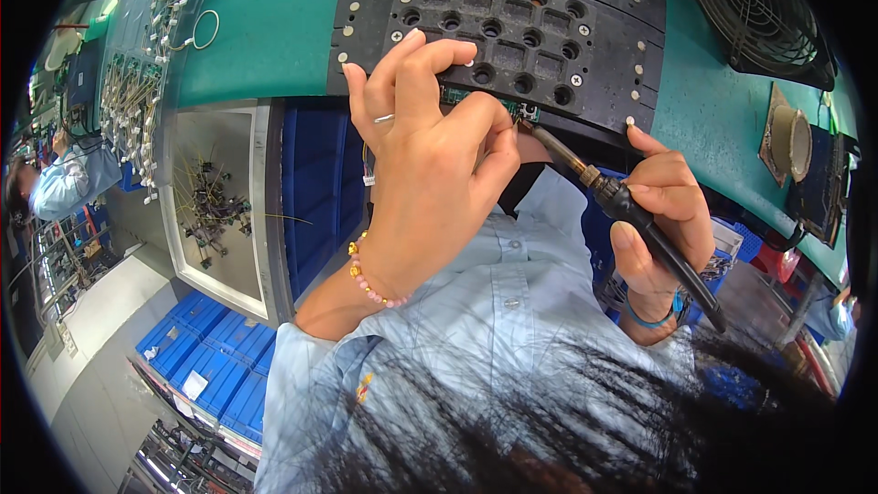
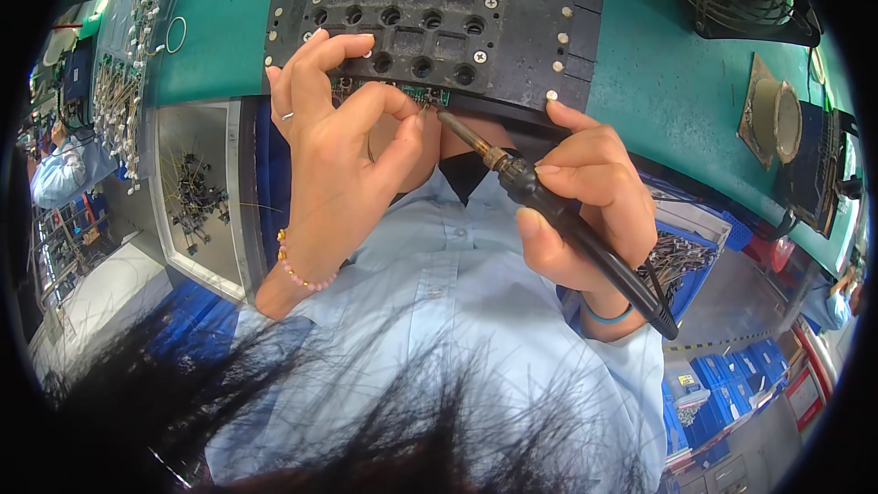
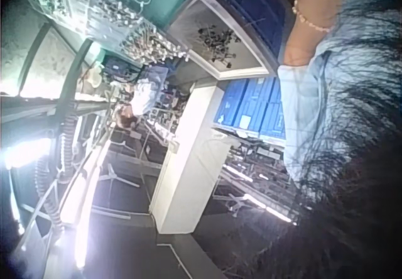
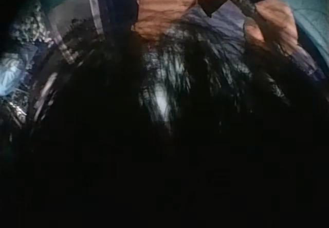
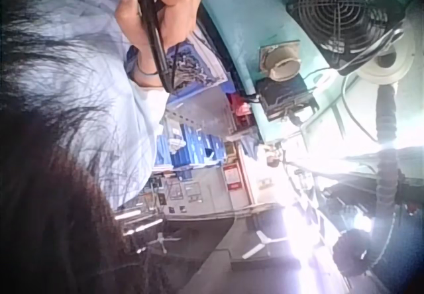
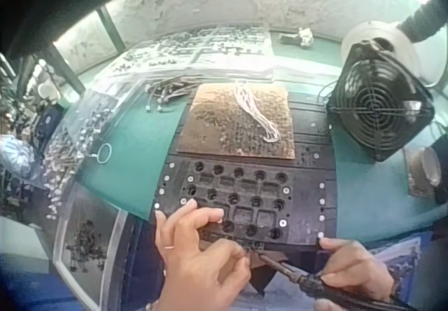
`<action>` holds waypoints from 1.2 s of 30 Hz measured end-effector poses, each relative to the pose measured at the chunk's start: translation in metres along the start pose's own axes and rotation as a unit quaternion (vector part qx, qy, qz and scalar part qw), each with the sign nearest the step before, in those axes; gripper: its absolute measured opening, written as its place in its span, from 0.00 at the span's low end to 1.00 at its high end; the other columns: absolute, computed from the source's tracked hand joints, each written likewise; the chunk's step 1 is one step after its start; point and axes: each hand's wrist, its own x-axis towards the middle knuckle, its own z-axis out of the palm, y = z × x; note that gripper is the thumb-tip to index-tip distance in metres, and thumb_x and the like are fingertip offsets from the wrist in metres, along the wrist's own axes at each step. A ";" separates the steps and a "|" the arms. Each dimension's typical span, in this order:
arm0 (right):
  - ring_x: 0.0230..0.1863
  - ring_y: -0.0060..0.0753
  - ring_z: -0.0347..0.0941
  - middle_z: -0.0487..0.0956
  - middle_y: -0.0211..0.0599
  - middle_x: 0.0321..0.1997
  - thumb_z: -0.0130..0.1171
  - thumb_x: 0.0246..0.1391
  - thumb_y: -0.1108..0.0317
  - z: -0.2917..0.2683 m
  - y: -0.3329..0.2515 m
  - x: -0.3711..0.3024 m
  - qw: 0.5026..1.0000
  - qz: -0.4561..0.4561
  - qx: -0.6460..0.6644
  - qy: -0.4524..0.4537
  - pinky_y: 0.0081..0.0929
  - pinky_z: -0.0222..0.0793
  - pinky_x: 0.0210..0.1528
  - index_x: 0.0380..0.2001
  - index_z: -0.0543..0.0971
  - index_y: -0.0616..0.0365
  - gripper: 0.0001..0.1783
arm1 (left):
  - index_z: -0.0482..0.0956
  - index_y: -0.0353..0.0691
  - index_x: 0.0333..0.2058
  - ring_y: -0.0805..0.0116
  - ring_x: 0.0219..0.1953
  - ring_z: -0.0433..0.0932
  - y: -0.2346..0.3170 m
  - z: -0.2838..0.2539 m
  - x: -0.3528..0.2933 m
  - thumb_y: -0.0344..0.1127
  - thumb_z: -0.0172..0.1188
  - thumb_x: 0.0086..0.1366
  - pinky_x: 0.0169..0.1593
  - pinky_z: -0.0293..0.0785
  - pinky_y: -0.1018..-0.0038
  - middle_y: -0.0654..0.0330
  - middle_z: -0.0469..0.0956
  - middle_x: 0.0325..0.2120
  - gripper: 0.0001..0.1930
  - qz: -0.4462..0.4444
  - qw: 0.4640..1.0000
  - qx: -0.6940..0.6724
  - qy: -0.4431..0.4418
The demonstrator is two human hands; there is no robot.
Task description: The person attaches wire harnesses to circuit boards secured in a fixture by soldering them with a soldering iron, then picks up another circuit board from a tray.
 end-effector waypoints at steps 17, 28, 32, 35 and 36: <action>0.32 0.34 0.73 0.77 0.39 0.30 0.69 0.49 0.67 0.002 0.000 0.001 0.999 -0.001 0.043 0.027 0.61 0.74 0.61 0.36 0.76 0.59 0.14 | 0.80 0.45 0.25 0.50 0.70 0.56 -0.001 0.001 -0.001 0.31 0.68 0.56 0.73 0.32 0.40 0.60 0.69 0.60 0.05 0.004 1.000 0.006 0.003; 0.31 0.33 0.72 0.77 0.39 0.30 0.70 0.50 0.65 0.001 0.001 -0.002 0.996 -0.005 0.047 0.069 0.62 0.74 0.61 0.36 0.76 0.59 0.14 | 0.79 0.45 0.26 0.50 0.69 0.61 -0.001 -0.003 -0.002 0.28 0.69 0.54 0.73 0.35 0.38 0.58 0.71 0.59 0.06 0.032 0.999 -0.013 -0.009; 0.31 0.33 0.72 0.77 0.39 0.29 0.70 0.50 0.66 0.002 0.001 -0.002 0.998 0.004 0.046 0.034 0.61 0.75 0.60 0.36 0.76 0.59 0.14 | 0.81 0.45 0.27 0.50 0.68 0.63 -0.012 -0.011 -0.007 0.29 0.69 0.54 0.74 0.40 0.43 0.58 0.72 0.60 0.05 0.024 0.998 -0.058 0.030; 0.31 0.33 0.72 0.77 0.39 0.29 0.70 0.50 0.66 0.002 0.001 -0.001 0.998 0.005 0.052 0.038 0.61 0.74 0.60 0.35 0.77 0.59 0.14 | 0.82 0.45 0.27 0.51 0.67 0.64 -0.022 -0.019 -0.014 0.29 0.70 0.54 0.74 0.43 0.47 0.58 0.73 0.61 0.05 0.021 0.995 -0.078 0.054; 0.31 0.33 0.72 0.77 0.39 0.29 0.70 0.50 0.66 0.002 0.000 -0.001 0.998 0.006 0.055 0.041 0.61 0.74 0.60 0.35 0.77 0.59 0.14 | 0.82 0.45 0.28 0.51 0.67 0.65 -0.026 -0.022 -0.016 0.29 0.70 0.54 0.74 0.46 0.48 0.58 0.73 0.61 0.05 0.010 0.994 -0.083 0.070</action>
